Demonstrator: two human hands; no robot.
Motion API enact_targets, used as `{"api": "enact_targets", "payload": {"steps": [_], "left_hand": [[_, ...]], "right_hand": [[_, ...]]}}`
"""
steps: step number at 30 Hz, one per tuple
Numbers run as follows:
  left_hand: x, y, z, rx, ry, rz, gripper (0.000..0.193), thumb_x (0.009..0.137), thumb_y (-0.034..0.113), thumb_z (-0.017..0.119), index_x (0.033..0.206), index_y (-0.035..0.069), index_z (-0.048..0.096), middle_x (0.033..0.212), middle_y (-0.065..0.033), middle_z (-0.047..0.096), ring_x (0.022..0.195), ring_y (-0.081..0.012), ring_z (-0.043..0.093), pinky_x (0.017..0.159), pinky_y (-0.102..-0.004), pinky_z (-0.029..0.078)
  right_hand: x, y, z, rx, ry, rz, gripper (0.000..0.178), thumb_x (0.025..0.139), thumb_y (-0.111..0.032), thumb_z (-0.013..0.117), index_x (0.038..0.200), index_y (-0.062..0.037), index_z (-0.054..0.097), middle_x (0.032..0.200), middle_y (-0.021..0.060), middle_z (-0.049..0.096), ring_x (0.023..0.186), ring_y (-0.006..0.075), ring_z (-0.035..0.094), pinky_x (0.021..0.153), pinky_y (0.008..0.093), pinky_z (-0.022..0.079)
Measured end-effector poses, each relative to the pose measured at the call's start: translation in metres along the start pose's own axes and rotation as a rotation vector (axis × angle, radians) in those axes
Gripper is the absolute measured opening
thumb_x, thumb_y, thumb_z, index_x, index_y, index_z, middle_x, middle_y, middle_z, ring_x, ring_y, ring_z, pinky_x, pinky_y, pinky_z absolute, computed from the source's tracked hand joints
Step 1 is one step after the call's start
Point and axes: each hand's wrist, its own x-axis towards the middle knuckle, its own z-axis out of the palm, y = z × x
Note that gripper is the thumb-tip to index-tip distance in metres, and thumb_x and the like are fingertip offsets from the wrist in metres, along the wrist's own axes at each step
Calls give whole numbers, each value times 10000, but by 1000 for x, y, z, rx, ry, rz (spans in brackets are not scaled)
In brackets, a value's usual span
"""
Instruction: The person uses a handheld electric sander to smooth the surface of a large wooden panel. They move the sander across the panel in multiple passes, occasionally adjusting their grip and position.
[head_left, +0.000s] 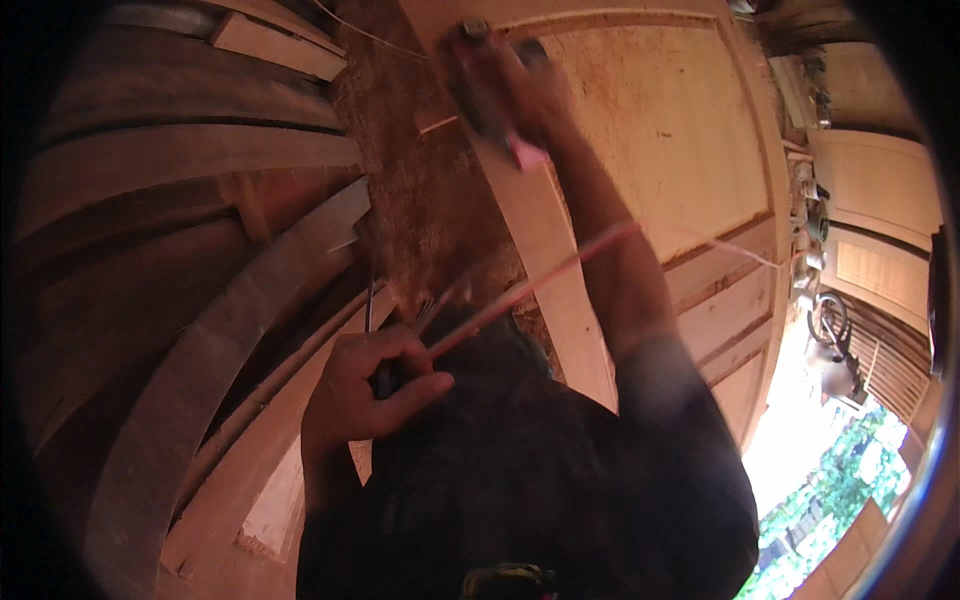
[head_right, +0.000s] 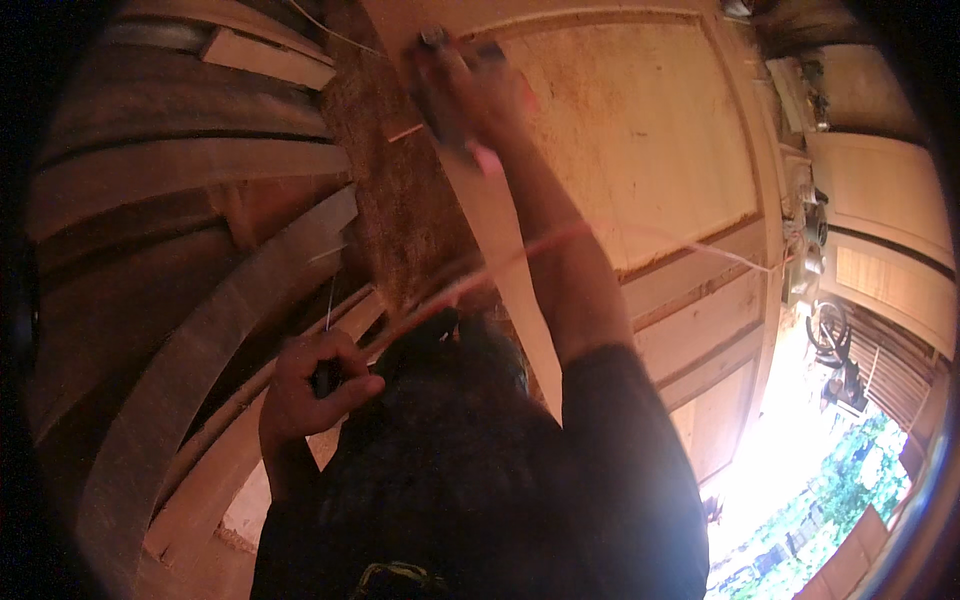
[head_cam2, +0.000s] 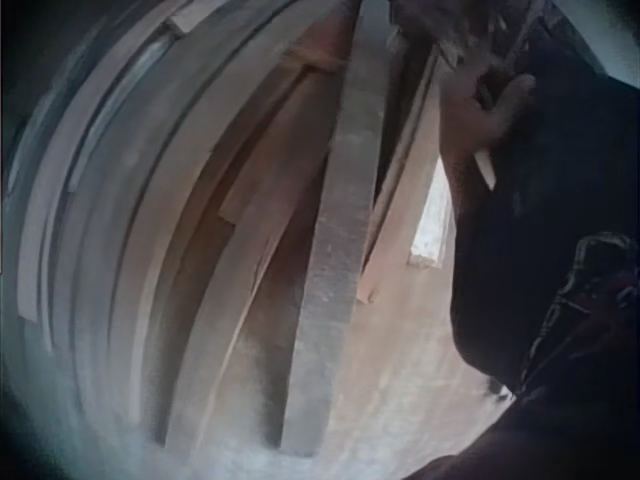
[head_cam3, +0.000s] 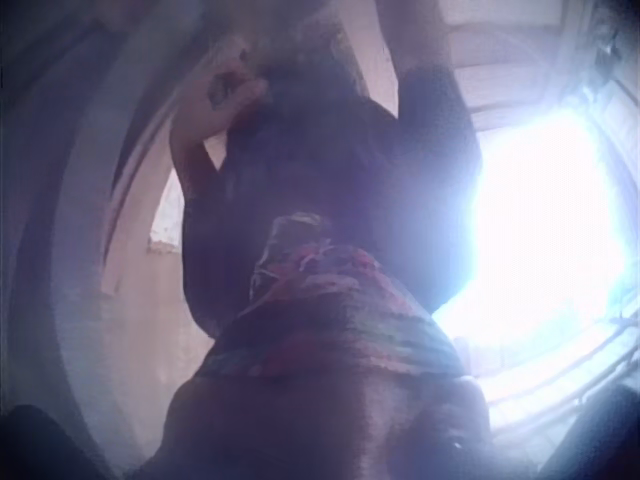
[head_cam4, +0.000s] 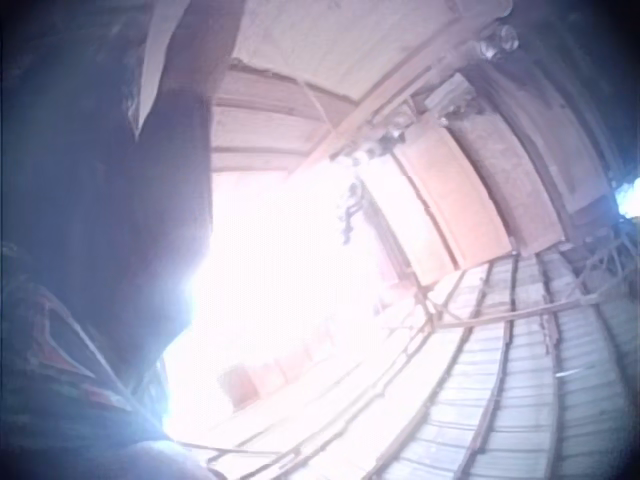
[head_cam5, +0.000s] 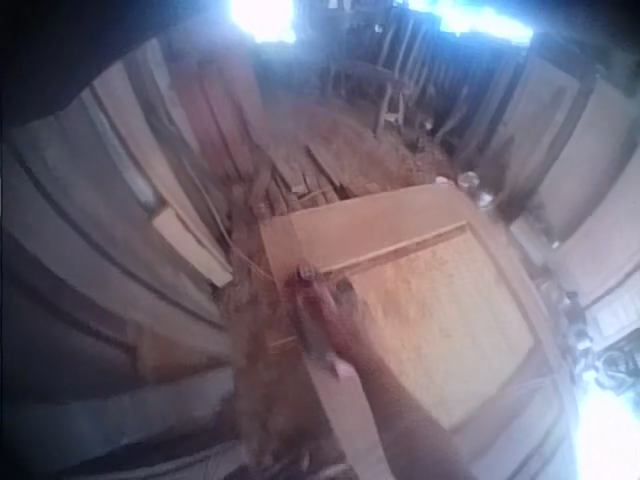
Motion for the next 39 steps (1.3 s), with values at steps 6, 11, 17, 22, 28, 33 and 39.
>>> {"api": "enact_targets", "payload": {"steps": [6, 11, 17, 22, 28, 33, 39], "left_hand": [[-32, -19, 18, -72, 174, 91, 225, 842, 166, 911, 857, 40, 725, 754, -52, 700, 678, -128, 648, 624, -293, 463], [-42, -17, 18, -153, 121, 75, 240, 821, 161, 922, 848, 34, 720, 733, -55, 683, 651, -111, 609, 604, -285, 428], [-39, -16, 32, -63, 23, 149, 263, 814, 146, 915, 801, 40, 675, 727, -41, 657, 640, -100, 569, 605, -284, 412], [-39, 3, 79, 7, -128, 20, 288, 804, 194, 897, 792, 54, 646, 716, -20, 587, 666, -108, 533, 631, -304, 416], [-55, 13, 143, -9, -257, 44, 319, 880, 182, 905, 765, 61, 633, 673, 24, 563, 658, -55, 501, 613, -264, 401], [-81, 23, 163, 59, -230, 79, 336, 873, 196, 914, 760, 60, 629, 676, 15, 575, 647, -59, 504, 601, -263, 408], [-97, 20, 166, 46, -213, 73, 331, 846, 213, 917, 764, 73, 628, 711, -9, 598, 668, -81, 526, 621, -289, 415]], "right_hand": [[7, -37, -22, 690, -121, 617, 549, 1024, -566, 593, 1216, -81, 765, 991, 189, 752, 937, 270, 719, 824, 425, 524], [-119, -59, -90, 679, -179, 665, 573, 993, -578, 637, 1125, -43, 796, 896, 152, 742, 854, 255, 698, 762, 423, 530], [-359, -73, -148, 375, -120, 516, 454, 1051, -396, 645, 1222, 19, 714, 805, 125, 660, 708, 187, 598, 657, 390, 485], [-526, -112, -243, 478, -457, 1146, 375, 1033, -330, 675, 1186, 0, 769, 824, 150, 738, 778, 189, 696, 712, 397, 533], [-599, -116, -249, 570, -316, 1174, 411, 1006, -368, 704, 1152, 10, 774, 804, 157, 733, 768, 204, 699, 720, 422, 533], [-559, -111, -228, 546, -324, 1117, 449, 999, -417, 689, 1163, -11, 788, 873, 225, 754, 822, 313, 749, 779, 452, 554], [-496, -101, -198, 510, -253, 962, 515, 1022, -491, 642, 1086, -1, 786, 775, 183, 676, 765, 265, 678, 739, 436, 524]]}}
